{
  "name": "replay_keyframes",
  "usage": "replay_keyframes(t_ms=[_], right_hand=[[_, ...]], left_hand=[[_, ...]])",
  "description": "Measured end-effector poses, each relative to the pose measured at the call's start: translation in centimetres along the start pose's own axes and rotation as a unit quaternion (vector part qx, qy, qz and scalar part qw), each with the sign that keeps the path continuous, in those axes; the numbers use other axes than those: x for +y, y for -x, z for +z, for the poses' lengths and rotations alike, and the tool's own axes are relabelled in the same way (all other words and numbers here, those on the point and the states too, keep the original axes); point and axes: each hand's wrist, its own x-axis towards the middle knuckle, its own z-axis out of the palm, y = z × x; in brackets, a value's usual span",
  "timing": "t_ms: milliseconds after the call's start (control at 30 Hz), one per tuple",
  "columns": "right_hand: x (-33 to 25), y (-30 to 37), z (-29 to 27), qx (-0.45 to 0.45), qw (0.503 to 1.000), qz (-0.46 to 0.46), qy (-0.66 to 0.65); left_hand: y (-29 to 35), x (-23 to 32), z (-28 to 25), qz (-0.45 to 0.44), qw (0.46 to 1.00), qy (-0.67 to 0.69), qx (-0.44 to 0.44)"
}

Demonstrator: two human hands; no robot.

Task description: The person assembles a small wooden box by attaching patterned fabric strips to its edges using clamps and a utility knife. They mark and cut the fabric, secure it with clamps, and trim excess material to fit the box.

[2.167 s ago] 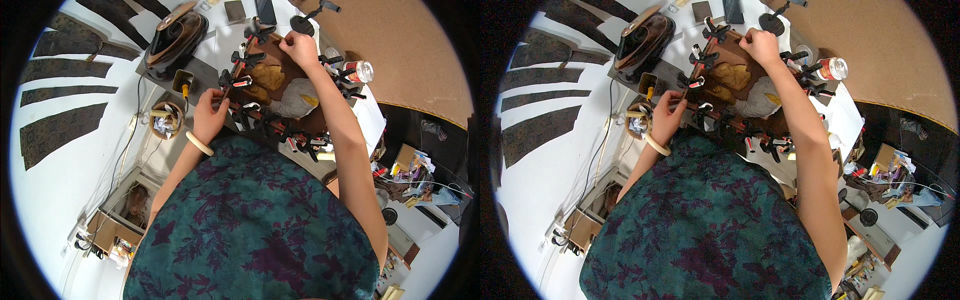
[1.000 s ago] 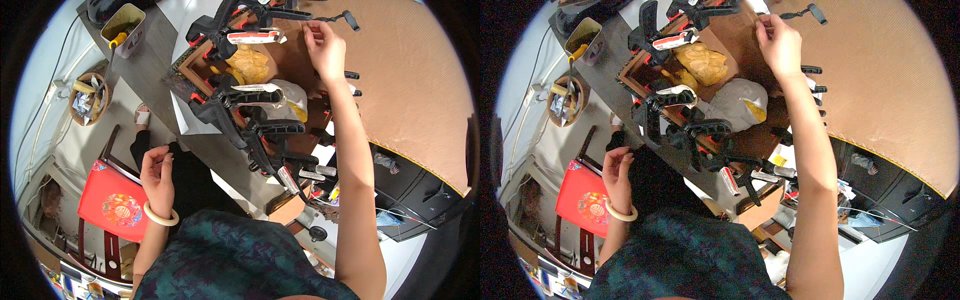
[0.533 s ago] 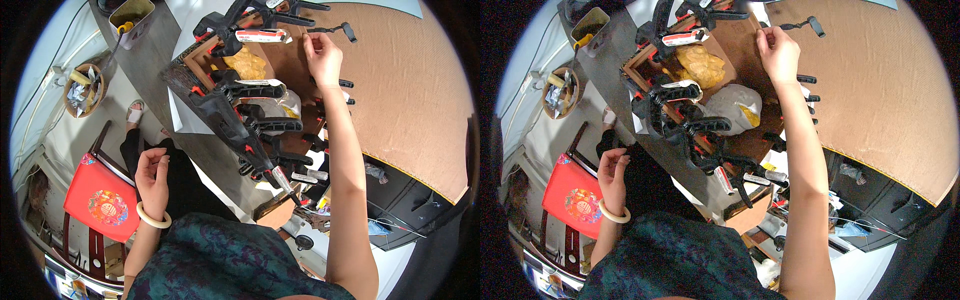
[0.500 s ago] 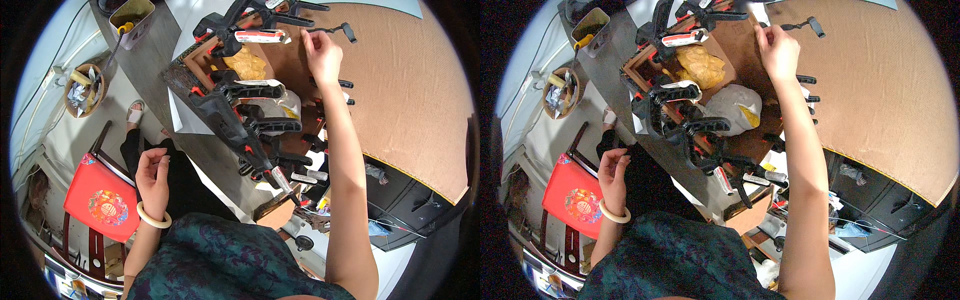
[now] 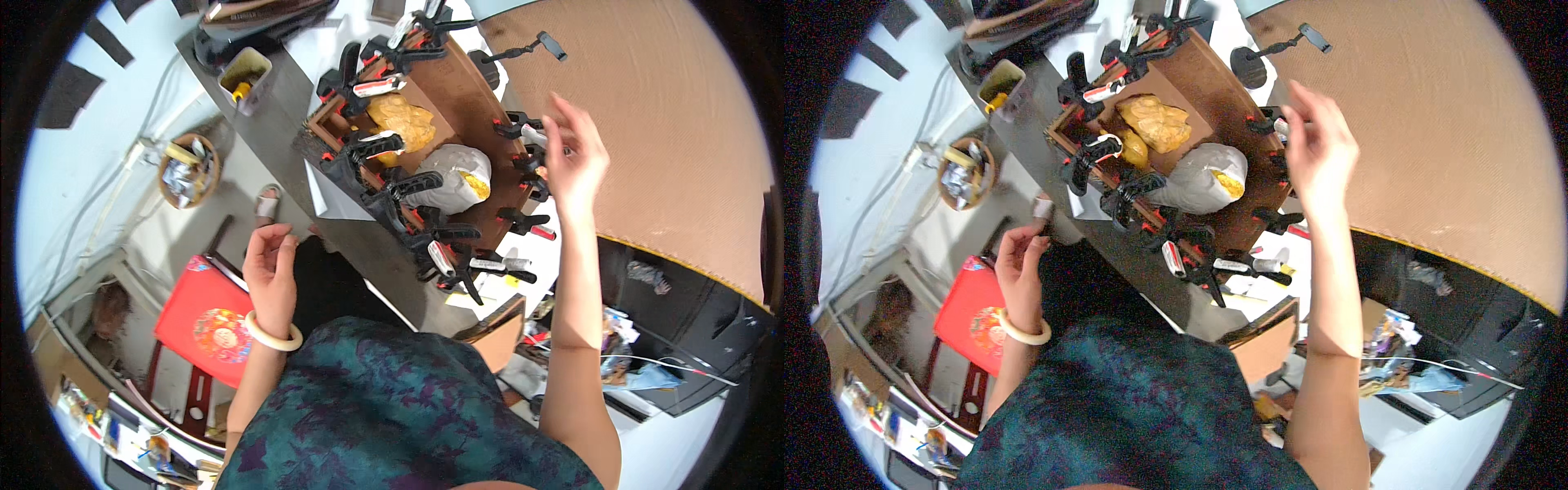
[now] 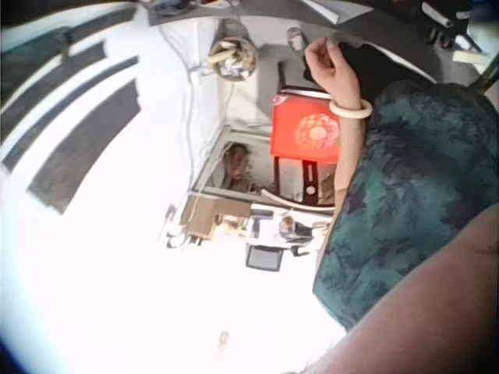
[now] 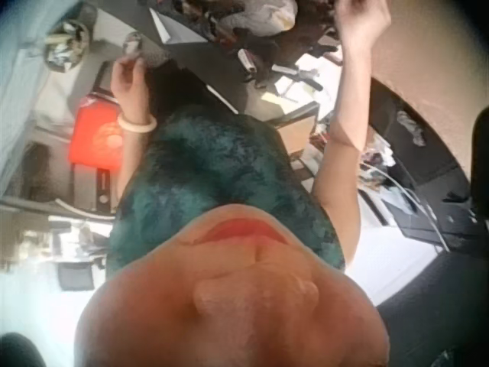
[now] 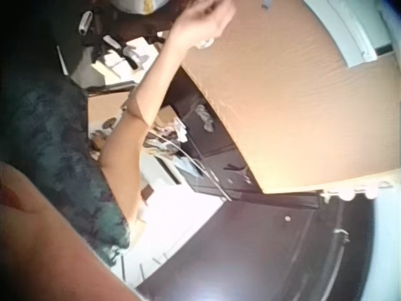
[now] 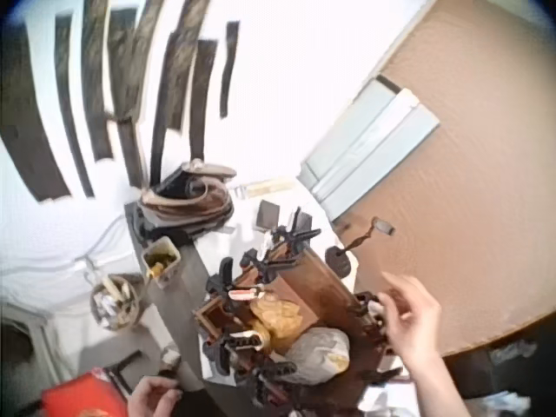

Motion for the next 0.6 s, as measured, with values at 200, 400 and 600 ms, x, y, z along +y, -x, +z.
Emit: replay_keyframes(t_ms=[200,400,600], right_hand=[[3.3,8.8,-10.6,0.060,0.989,0.125,-0.041],[-6.1,16.6,-10.9,0.088,0.928,0.195,-0.304],[-13.3,16.3,-5.3,0.065,0.892,0.214,-0.393]], left_hand=[[-0.8,7.5,2.5,0.119,0.992,-0.028,-0.040],[-3.2,13.1,6.8,0.333,0.930,-0.068,-0.140],[-7.6,13.1,11.4,0.324,0.886,-0.112,-0.313]])
